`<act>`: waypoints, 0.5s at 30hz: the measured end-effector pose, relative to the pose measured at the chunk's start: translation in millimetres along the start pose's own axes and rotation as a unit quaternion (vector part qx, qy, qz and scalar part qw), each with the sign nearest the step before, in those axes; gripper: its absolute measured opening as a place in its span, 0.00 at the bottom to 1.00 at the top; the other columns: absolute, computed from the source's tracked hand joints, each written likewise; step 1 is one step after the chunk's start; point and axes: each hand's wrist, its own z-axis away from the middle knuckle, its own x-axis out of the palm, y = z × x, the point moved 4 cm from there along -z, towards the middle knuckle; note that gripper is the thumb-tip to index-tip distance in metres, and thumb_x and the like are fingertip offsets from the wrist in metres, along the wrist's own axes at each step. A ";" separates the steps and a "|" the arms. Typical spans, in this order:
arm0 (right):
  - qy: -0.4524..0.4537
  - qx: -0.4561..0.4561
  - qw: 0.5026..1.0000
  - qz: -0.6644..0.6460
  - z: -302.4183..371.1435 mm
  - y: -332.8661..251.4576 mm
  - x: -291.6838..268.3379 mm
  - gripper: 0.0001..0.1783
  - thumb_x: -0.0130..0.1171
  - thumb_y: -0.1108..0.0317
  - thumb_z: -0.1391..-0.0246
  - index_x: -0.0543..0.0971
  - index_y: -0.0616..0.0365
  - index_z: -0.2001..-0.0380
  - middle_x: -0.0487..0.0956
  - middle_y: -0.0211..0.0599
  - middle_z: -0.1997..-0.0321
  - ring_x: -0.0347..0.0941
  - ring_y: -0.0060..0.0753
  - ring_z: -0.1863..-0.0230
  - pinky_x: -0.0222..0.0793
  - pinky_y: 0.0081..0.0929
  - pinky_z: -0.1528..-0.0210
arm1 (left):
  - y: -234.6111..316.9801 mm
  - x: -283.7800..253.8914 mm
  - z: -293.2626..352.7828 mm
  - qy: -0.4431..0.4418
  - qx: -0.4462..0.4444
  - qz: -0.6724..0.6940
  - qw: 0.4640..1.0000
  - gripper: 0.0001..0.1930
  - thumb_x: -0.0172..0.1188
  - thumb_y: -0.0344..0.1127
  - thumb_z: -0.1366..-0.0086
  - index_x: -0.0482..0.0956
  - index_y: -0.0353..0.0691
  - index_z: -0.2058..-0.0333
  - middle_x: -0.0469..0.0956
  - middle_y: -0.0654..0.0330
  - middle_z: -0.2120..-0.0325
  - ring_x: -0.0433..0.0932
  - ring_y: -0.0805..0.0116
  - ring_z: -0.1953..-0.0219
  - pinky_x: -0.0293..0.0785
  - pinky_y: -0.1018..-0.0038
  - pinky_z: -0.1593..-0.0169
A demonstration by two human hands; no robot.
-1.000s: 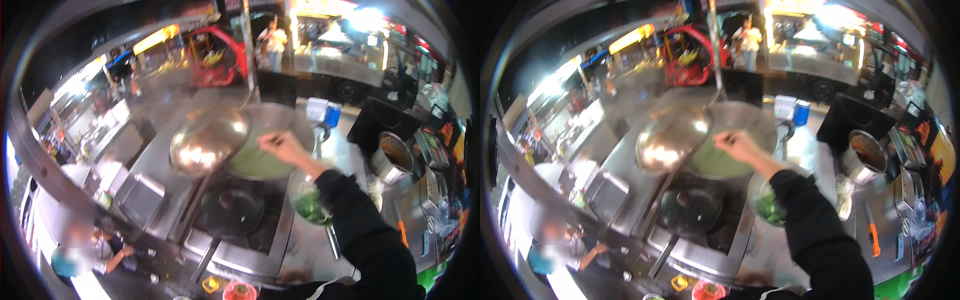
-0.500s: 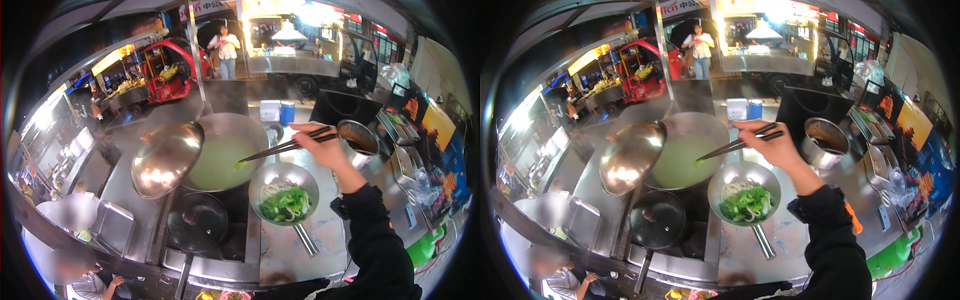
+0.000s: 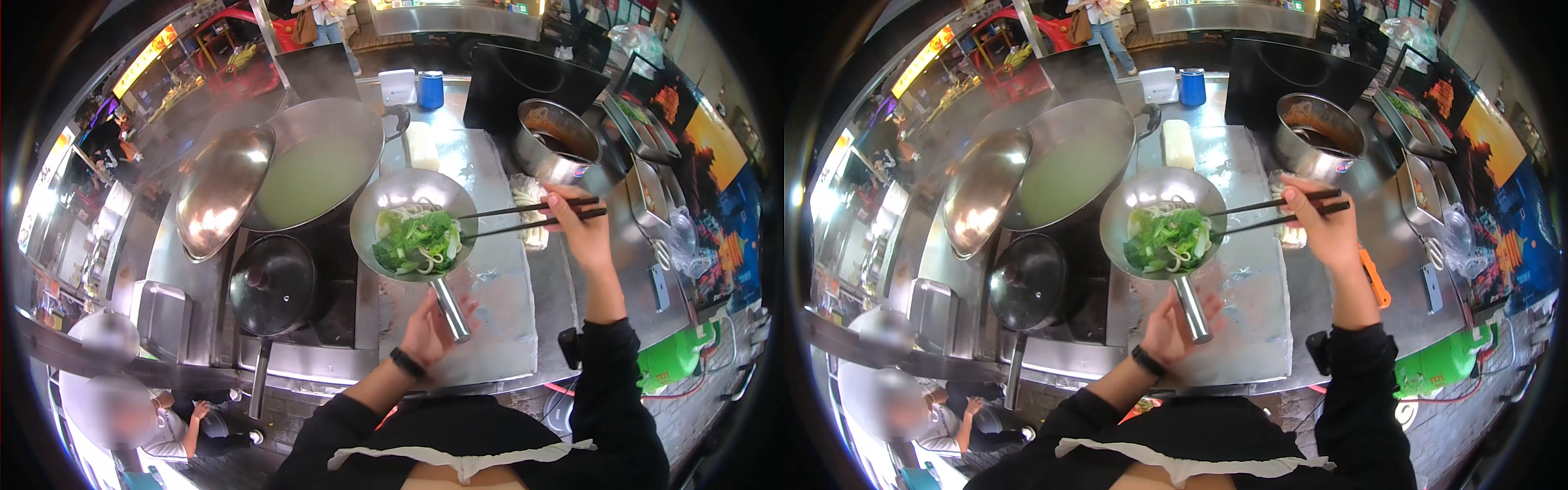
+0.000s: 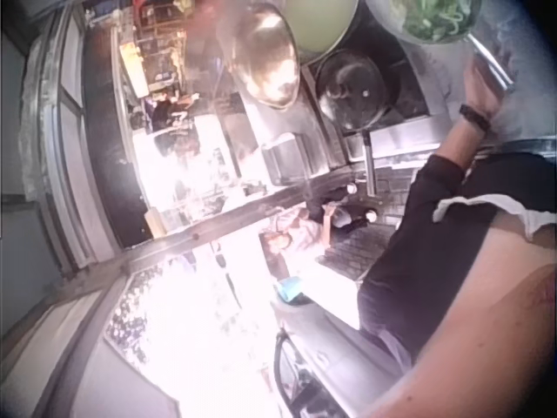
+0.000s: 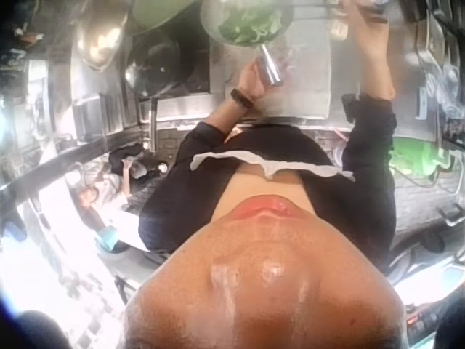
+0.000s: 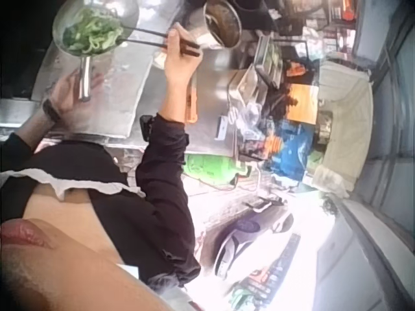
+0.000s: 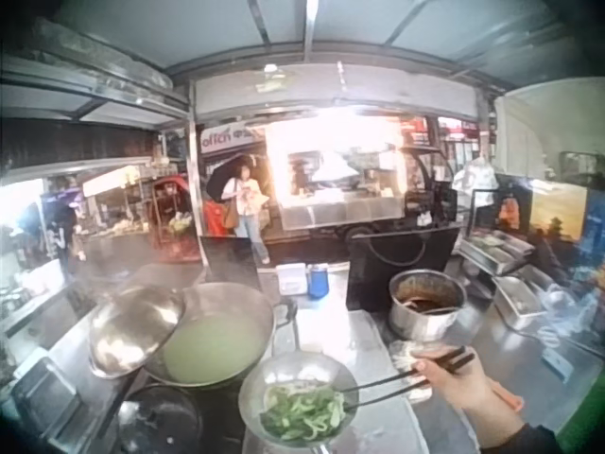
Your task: Cooking noodles and vegetables in a pan over a burner at a street food stall.
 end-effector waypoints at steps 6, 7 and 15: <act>0.003 0.114 0.993 -0.035 1.7 39.3 -4.5 0.15 0.53 0.68 0.44 0.76 0.62 0.54 0.78 0.37 0.68 0.77 0.27 0.66 0.76 0.20 0.71 | -13.2 6.3 -13.4 0.162 0.059 0.059 0.983 0.07 0.53 0.34 0.37 0.70 0.47 0.59 0.62 0.72 0.83 0.61 0.81 0.84 0.62 0.80 0.79; -0.003 0.118 0.992 -0.038 4.0 47.4 -5.7 0.15 0.53 0.68 0.44 0.76 0.62 0.54 0.78 0.37 0.68 0.77 0.27 0.66 0.76 0.20 0.71 | -20.4 5.4 -7.1 0.167 0.063 0.062 0.982 0.07 0.53 0.34 0.37 0.70 0.47 0.59 0.62 0.72 0.83 0.61 0.81 0.84 0.62 0.80 0.79; 0.109 0.182 0.952 -0.221 87.4 147.8 -29.8 0.16 0.53 0.68 0.43 0.73 0.67 0.54 0.78 0.43 0.68 0.78 0.32 0.69 0.76 0.22 0.72 | -100.1 0.9 33.8 0.158 -0.014 -0.034 0.987 0.10 0.51 0.35 0.35 0.68 0.45 0.56 0.61 0.70 0.82 0.59 0.81 0.84 0.63 0.82 0.78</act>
